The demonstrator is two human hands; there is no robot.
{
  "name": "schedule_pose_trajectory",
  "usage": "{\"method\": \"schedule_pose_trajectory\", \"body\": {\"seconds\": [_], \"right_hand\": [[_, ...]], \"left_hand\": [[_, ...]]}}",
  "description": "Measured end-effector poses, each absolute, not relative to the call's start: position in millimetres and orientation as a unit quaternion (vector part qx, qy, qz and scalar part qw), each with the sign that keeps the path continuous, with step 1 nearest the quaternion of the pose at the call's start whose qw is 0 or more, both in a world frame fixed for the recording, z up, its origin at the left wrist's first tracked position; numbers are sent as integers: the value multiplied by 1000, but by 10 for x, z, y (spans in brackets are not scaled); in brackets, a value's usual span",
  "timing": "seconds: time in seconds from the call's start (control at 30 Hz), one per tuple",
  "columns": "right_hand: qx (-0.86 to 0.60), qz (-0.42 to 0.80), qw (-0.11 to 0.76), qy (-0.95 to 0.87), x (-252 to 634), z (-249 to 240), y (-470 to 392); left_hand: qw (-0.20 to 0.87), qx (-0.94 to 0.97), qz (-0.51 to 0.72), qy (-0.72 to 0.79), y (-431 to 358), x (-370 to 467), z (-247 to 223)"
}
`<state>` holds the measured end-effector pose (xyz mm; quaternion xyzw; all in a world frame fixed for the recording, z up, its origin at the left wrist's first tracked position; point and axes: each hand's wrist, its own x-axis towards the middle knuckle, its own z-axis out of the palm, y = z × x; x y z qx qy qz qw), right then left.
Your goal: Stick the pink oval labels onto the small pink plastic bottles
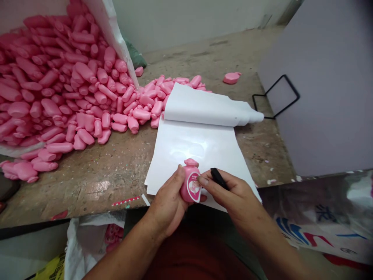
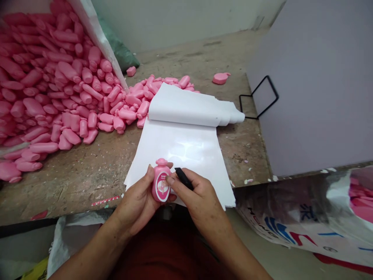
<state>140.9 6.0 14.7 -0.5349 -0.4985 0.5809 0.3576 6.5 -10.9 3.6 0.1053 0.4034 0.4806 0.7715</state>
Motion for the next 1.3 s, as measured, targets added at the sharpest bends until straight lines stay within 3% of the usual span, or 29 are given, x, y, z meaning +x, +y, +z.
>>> {"method": "schedule_pose_trajectory", "body": {"seconds": [1.3], "right_hand": [[-497, 604, 356, -512, 1474, 31, 51]], "left_hand": [[784, 92, 459, 408, -92, 54, 45]]}}
